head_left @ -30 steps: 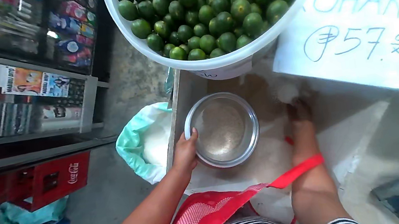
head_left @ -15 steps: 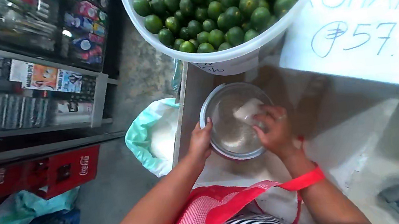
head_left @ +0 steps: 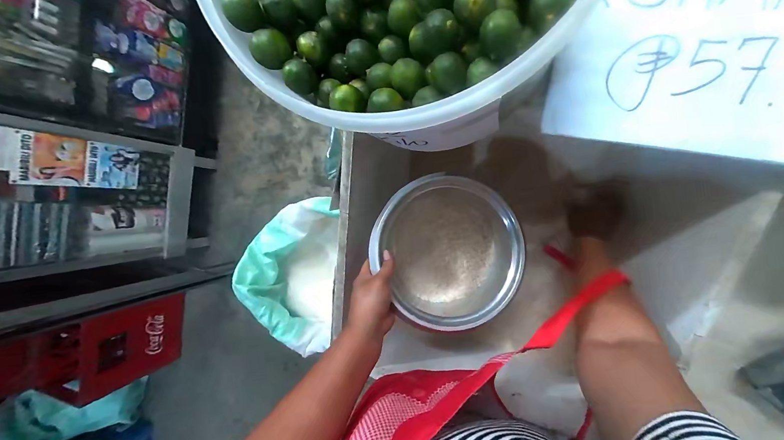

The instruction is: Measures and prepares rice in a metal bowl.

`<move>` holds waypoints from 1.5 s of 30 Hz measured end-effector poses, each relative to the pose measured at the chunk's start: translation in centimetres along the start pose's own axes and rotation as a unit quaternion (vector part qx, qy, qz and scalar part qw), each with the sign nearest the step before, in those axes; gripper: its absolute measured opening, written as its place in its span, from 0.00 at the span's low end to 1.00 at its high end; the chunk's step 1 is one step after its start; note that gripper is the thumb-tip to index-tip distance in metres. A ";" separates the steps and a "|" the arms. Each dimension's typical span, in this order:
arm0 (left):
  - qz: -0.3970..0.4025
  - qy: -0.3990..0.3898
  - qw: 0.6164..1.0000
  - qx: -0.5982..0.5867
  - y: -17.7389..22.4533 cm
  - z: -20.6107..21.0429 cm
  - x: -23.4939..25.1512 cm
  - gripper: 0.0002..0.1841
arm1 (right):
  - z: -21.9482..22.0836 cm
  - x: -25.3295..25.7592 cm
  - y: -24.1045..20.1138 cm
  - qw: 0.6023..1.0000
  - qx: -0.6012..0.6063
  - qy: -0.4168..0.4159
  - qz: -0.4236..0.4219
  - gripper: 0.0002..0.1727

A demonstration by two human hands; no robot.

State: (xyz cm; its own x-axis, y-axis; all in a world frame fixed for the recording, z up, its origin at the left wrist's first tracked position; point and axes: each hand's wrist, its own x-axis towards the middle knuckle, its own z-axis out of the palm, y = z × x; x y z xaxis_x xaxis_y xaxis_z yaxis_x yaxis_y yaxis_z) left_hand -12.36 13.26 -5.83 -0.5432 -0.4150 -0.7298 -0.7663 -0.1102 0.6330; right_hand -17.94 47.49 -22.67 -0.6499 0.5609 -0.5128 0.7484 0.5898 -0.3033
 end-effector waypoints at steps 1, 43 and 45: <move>-0.001 0.001 1.000 0.001 0.0 -0.1 -0.1 0.21 | 1.1 -0.1 -0.2 0.998 0.053 -0.032 0.005 0.30; 0.093 -0.093 0.979 -0.158 -4.9 -29.9 -16.1 0.28 | -10.9 -49.7 -10.4 0.573 -0.022 0.196 -0.795 0.14; 0.107 -0.084 0.974 -0.180 -7.2 -34.2 -17.2 0.28 | -10.4 -53.3 -11.1 0.594 -0.046 0.079 -0.800 0.27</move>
State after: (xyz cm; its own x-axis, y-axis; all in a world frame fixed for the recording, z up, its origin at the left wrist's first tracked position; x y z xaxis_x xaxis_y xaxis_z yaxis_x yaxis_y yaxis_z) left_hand 14.25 -9.70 11.00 -0.7489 -0.3124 -0.5844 -0.4763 -0.3595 0.8024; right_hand 6.96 17.07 16.39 -0.5291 -0.7157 0.4558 -0.8480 0.4658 -0.2529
